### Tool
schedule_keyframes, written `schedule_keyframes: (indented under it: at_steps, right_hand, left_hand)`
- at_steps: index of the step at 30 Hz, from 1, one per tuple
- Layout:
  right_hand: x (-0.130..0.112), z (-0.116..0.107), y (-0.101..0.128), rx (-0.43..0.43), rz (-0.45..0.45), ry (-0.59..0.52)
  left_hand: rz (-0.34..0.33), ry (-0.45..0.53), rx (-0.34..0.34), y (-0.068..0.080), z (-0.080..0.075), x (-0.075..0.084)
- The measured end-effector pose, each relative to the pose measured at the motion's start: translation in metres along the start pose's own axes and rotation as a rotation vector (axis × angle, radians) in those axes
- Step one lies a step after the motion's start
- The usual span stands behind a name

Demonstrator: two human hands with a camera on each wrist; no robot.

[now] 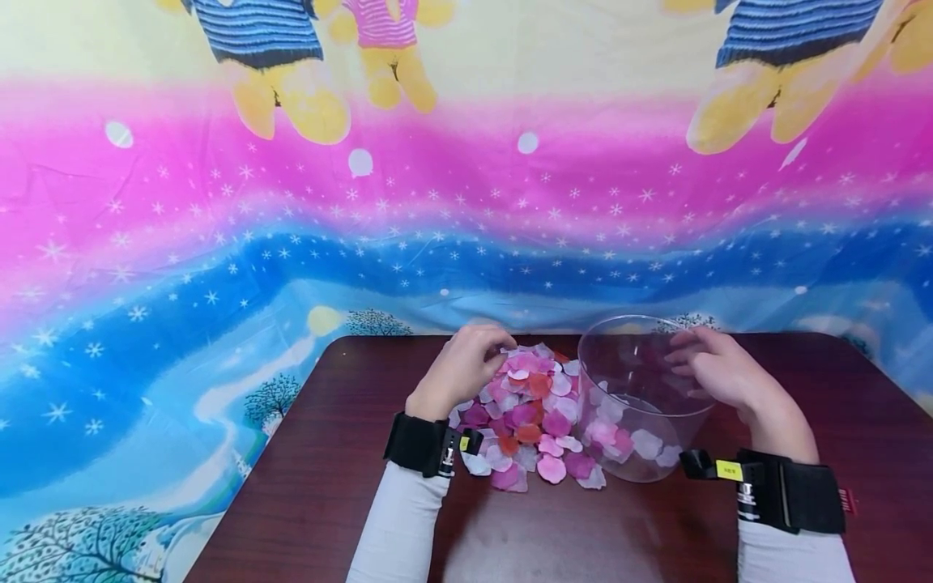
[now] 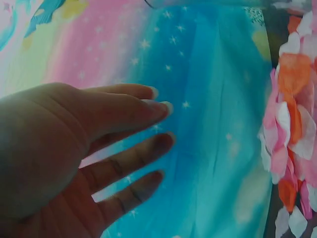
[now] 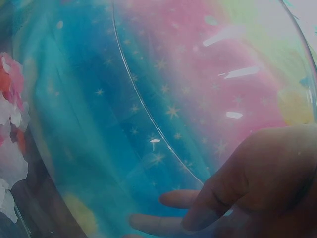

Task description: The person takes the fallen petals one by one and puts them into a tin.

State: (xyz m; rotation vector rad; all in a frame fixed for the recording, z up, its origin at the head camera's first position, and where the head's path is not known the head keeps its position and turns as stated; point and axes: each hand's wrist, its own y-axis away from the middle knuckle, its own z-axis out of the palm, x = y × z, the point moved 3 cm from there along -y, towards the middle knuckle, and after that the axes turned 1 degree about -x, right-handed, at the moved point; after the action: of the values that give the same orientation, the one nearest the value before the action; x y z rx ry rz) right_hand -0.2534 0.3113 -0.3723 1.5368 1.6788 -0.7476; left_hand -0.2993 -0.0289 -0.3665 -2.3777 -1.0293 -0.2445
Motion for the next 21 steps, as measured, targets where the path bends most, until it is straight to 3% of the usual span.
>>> schedule_keyframes:
  at_steps: [6,10,17,21]
  right_hand:
    - [0.000,-0.002,0.001,0.004,0.005,0.002]
    - [0.001,-0.001,0.002,0.000,0.000,0.003]
    - [0.000,0.000,0.001,-0.003,-0.005,-0.005]
    - [0.000,0.000,0.001,-0.001,-0.003,0.000]
  left_hand:
    - [-0.137,0.026,-0.217,0.003,0.017,-0.010]
    - [-0.192,0.012,-0.343,0.004,0.033,-0.012]
    - [-0.293,0.008,-0.480,0.007,0.054,-0.012]
    - [-0.362,0.023,-0.522,0.010,0.062,-0.011]
